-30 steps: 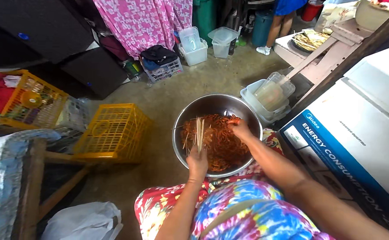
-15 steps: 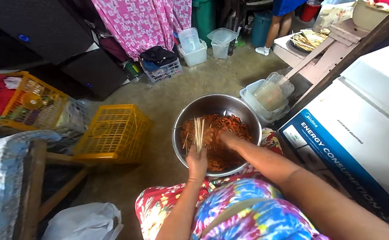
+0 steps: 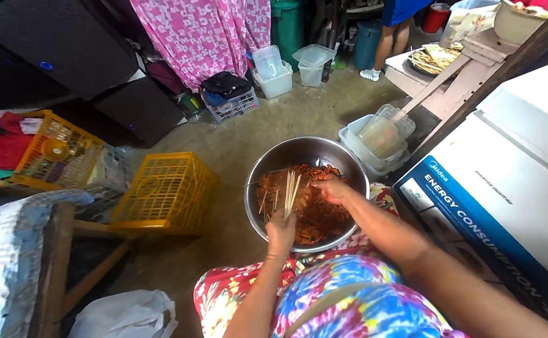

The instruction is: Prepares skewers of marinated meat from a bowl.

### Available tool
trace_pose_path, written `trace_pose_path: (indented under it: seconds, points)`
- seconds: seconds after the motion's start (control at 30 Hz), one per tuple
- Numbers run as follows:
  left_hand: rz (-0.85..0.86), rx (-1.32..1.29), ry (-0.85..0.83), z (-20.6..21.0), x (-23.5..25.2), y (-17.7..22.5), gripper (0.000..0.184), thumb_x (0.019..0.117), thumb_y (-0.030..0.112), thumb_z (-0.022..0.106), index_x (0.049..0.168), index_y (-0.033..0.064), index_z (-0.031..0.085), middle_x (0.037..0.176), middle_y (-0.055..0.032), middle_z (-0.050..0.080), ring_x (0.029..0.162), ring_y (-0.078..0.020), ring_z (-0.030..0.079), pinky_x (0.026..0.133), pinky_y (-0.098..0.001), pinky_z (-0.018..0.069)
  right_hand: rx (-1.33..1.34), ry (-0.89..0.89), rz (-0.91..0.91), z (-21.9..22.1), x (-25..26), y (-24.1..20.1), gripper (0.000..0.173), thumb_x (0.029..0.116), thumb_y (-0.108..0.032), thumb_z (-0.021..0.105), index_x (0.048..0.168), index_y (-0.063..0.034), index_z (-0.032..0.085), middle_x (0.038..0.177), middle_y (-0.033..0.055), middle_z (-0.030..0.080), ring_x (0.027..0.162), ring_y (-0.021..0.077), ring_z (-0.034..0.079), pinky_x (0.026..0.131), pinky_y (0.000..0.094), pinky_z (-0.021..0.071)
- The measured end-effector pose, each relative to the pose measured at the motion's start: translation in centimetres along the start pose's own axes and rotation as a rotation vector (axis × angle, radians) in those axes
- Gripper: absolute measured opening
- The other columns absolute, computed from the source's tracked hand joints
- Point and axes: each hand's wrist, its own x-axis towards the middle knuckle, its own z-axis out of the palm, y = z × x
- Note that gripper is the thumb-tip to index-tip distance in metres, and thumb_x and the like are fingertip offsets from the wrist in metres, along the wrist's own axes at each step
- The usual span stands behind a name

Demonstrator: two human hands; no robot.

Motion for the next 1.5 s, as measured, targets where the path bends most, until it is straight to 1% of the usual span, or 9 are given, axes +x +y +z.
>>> trace_pose_path:
  seconds: [0.27, 0.6, 0.77, 0.87, 1.03, 1.2, 1.3, 1.43, 1.5]
  points:
    - [0.024, 0.034, -0.036, 0.0, 0.0, -0.1, 0.015, 0.0956, 0.012, 0.061, 0.101, -0.0006, 0.068, 0.067, 0.0018, 0.059, 0.051, -0.0029, 0.052, 0.052, -0.0236, 0.0475, 0.070, -0.033, -0.033, -0.8, 0.5, 0.3, 0.018, 0.1038, 0.000, 0.049, 0.117, 0.0021, 0.062, 0.106, 0.0088, 0.067, 0.093, 0.0165, 0.065, 0.087, 0.0373, 0.0553]
    - [0.051, -0.018, -0.009, 0.0, -0.1, -0.2, 0.013, 0.0953, 0.011, 0.061, 0.098, 0.0007, 0.068, 0.065, 0.0046, 0.058, 0.050, -0.0003, 0.049, 0.051, -0.0204, 0.0450, 0.018, -0.072, -0.088, -1.3, 0.5, -0.1, 0.020, 0.1002, 0.007, 0.047, 0.110, 0.0011, 0.064, 0.096, 0.0056, 0.067, 0.082, 0.0134, 0.063, 0.079, 0.0327, 0.0557]
    - [0.033, 0.005, -0.038, -0.1, 0.1, 0.0, 0.012, 0.0954, 0.011, 0.061, 0.097, 0.0013, 0.068, 0.064, 0.0047, 0.057, 0.050, -0.0001, 0.049, 0.050, -0.0206, 0.0444, -0.034, -0.117, -0.114, -1.3, 0.6, -0.4, 0.019, 0.0991, 0.008, 0.050, 0.107, 0.0016, 0.065, 0.099, 0.0055, 0.068, 0.085, 0.0125, 0.064, 0.081, 0.0315, 0.0554]
    - [0.021, 0.029, -0.044, -0.1, 0.1, -0.1, 0.013, 0.0955, 0.011, 0.062, 0.098, 0.0005, 0.069, 0.066, 0.0028, 0.059, 0.051, -0.0016, 0.051, 0.052, -0.0220, 0.0456, -0.126, -0.106, -0.143, -1.4, 0.6, -0.3, 0.017, 0.0981, 0.008, 0.053, 0.109, 0.0032, 0.066, 0.102, 0.0057, 0.069, 0.087, 0.0108, 0.064, 0.081, 0.0287, 0.0545]
    - [0.012, 0.104, -0.058, -0.2, 0.1, 0.4, 0.015, 0.0961, 0.013, 0.065, 0.097, -0.0013, 0.069, 0.068, -0.0051, 0.061, 0.057, -0.0120, 0.056, 0.059, -0.0333, 0.0508, -0.417, -0.052, -0.269, -1.4, 0.4, -0.1, 0.020, 0.0944, 0.003, 0.063, 0.113, 0.0052, 0.069, 0.110, 0.0107, 0.071, 0.098, 0.0114, 0.067, 0.091, 0.0301, 0.0559]
    - [0.010, 0.111, -0.055, -0.1, 0.2, 0.1, 0.013, 0.0942, 0.013, 0.065, 0.093, 0.0002, 0.069, 0.068, -0.0043, 0.060, 0.060, -0.0125, 0.057, 0.061, -0.0342, 0.0509, -0.558, -0.079, -0.277, -1.2, 0.1, -0.6, 0.019, 0.0952, 0.003, 0.062, 0.112, 0.0041, 0.072, 0.113, 0.0125, 0.072, 0.105, 0.0132, 0.067, 0.098, 0.0329, 0.0536]
    - [-0.032, 0.080, -0.077, -0.2, 0.2, 0.3, 0.015, 0.0944, 0.011, 0.064, 0.103, 0.0000, 0.071, 0.075, -0.0063, 0.066, 0.066, -0.0137, 0.061, 0.067, -0.0363, 0.0536, -0.413, -0.109, -0.295, -1.4, 0.5, 0.0, 0.016, 0.0934, 0.006, 0.062, 0.106, 0.0063, 0.071, 0.106, 0.0103, 0.073, 0.096, 0.0103, 0.067, 0.091, 0.0302, 0.0554]
    - [-0.010, 0.066, -0.058, -0.1, 0.1, 0.2, 0.014, 0.0947, 0.011, 0.064, 0.101, 0.0002, 0.071, 0.074, -0.0054, 0.065, 0.063, -0.0120, 0.060, 0.065, -0.0342, 0.0526, -0.335, -0.075, -0.172, -1.2, 0.5, -0.1, 0.016, 0.0950, 0.003, 0.063, 0.110, 0.0060, 0.067, 0.104, 0.0094, 0.069, 0.088, 0.0116, 0.065, 0.081, 0.0306, 0.0563]
    - [-0.013, 0.062, -0.051, 0.0, 0.1, 0.1, 0.014, 0.0948, 0.011, 0.064, 0.100, 0.0004, 0.071, 0.071, -0.0048, 0.063, 0.060, -0.0114, 0.058, 0.062, -0.0335, 0.0516, -0.328, -0.057, -0.126, -1.3, 0.5, 0.1, 0.013, 0.0958, 0.000, 0.064, 0.108, 0.0056, 0.067, 0.098, 0.0089, 0.068, 0.083, 0.0130, 0.065, 0.078, 0.0322, 0.0565]
